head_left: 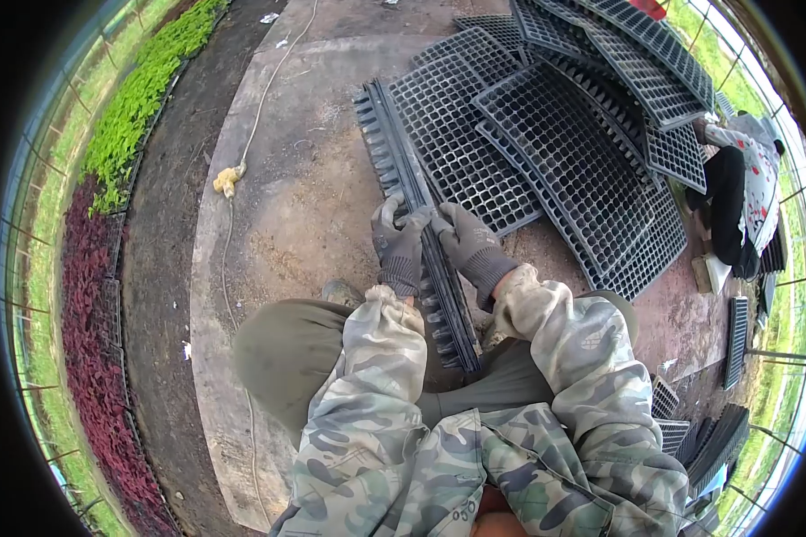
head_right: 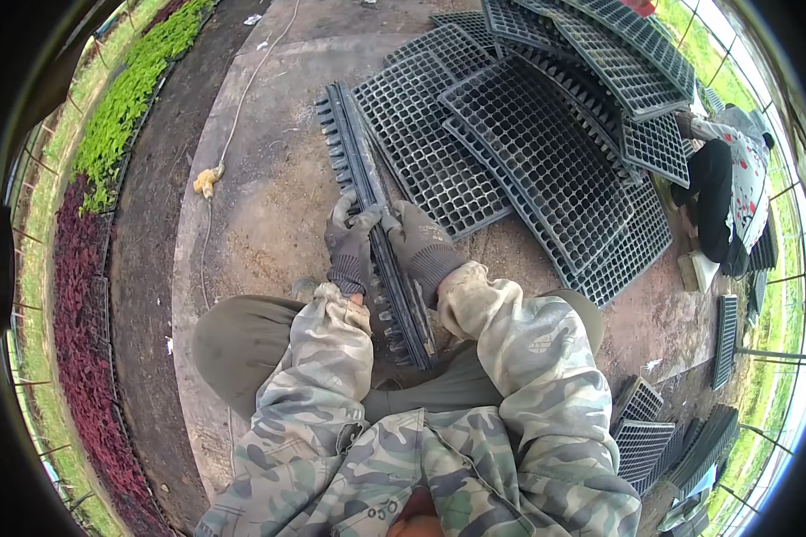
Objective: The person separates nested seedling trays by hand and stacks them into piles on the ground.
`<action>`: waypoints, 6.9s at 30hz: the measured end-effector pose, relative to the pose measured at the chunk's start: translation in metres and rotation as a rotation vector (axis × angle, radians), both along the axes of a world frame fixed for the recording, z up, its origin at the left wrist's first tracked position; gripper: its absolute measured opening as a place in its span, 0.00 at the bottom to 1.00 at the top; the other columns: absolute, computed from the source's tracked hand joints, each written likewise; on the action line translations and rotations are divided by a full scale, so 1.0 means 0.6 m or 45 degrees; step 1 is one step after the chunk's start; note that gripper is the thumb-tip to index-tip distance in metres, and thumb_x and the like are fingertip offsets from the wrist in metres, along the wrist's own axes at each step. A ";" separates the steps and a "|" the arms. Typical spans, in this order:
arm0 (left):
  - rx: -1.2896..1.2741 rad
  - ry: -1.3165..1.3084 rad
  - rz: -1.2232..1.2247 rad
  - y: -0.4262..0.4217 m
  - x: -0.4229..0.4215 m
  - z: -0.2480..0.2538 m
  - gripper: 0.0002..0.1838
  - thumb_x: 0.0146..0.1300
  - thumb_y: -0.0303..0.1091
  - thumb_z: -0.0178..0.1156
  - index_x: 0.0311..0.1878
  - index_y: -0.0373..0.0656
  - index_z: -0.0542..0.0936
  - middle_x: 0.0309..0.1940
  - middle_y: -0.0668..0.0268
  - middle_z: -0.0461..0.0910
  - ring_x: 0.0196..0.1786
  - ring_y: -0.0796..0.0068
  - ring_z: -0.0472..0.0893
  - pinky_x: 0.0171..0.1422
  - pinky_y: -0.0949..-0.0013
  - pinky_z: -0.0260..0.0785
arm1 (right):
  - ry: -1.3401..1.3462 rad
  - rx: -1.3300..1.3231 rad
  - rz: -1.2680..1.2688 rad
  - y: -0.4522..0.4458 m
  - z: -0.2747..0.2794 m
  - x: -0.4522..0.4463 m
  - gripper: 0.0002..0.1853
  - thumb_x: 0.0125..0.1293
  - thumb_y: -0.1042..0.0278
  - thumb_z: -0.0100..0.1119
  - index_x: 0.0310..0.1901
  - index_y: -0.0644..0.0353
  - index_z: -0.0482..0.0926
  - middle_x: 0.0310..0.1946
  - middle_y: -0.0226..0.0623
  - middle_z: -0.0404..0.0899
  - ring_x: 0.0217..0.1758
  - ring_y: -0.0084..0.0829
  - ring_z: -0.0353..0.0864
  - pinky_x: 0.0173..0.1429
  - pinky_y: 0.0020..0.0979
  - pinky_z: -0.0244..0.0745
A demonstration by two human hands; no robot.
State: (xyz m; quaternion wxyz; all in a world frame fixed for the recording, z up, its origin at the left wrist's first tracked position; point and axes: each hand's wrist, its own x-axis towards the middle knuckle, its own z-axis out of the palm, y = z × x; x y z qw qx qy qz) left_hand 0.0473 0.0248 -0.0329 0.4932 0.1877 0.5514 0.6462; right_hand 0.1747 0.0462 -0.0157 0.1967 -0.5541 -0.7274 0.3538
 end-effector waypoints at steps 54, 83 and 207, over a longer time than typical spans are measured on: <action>-0.061 1.016 -0.109 0.001 -0.079 -0.016 0.36 0.46 0.25 0.68 0.61 0.30 0.66 0.44 0.56 0.78 0.42 0.65 0.79 0.48 0.66 0.74 | 0.179 -0.017 -0.403 0.049 -0.020 0.093 0.13 0.63 0.66 0.50 0.48 0.59 0.73 0.38 0.50 0.80 0.45 0.46 0.81 0.50 0.40 0.74; -0.015 1.008 -0.092 0.003 -0.059 -0.013 0.43 0.44 0.32 0.69 0.66 0.32 0.64 0.58 0.48 0.68 0.60 0.52 0.70 0.65 0.57 0.63 | -0.671 1.828 0.016 0.111 0.509 0.215 0.18 0.64 0.75 0.54 0.55 0.69 0.68 0.34 0.40 0.76 0.32 0.32 0.79 0.33 0.29 0.81; -0.023 0.471 0.076 -0.019 0.033 -0.011 0.20 0.49 0.27 0.70 0.45 0.35 0.75 0.49 0.59 0.69 0.50 0.67 0.74 0.48 0.67 0.75 | -0.072 1.153 -0.258 0.056 0.524 0.095 0.21 0.63 0.49 0.60 0.53 0.51 0.76 0.43 0.35 0.77 0.46 0.33 0.80 0.51 0.33 0.77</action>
